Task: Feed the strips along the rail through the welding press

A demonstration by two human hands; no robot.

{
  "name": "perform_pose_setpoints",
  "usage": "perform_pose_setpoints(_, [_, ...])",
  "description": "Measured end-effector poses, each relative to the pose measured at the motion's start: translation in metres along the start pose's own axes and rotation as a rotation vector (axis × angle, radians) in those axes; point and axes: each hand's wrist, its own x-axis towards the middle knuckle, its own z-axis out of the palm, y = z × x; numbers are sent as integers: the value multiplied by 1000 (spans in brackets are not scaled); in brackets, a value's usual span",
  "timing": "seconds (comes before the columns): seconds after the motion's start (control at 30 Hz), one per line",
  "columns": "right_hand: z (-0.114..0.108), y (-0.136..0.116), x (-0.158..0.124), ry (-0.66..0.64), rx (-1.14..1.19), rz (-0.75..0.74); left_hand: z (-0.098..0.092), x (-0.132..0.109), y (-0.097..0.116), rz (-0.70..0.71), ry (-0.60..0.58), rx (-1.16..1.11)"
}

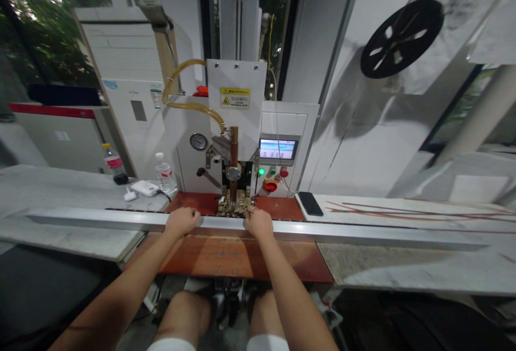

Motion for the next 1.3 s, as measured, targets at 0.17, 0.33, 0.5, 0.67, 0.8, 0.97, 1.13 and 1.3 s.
perform_pose_setpoints(0.17, [1, 0, -1, 13, -12, 1, 0, -1, 0, 17, 8, 9])
perform_pose_setpoints(0.33, [2, 0, -2, 9, -7, -1, 0, -3, 1, 1, 22, 3])
perform_pose_setpoints(0.5, [2, 0, -5, 18, -1, 5, -1, -6, 2, -13, 29, 2])
perform_pose_setpoints(0.67, [2, 1, -8, 59, 1, -14, -1, -9, 3, -17, 54, 2])
perform_pose_setpoints(0.8, [2, 1, -11, 75, 14, -29, -1, -12, 3, -7, 67, -1])
perform_pose_setpoints(0.97, [6, 3, -13, 130, 44, -56, 3, -15, 1, 21, 116, -18])
perform_pose_setpoints(1.13, [13, 6, -14, 193, 34, -92, 6, -16, 0, 32, 146, -27])
perform_pose_setpoints(1.3, [17, 7, -14, 193, 10, -76, 10, -17, -2, 58, 191, -44])
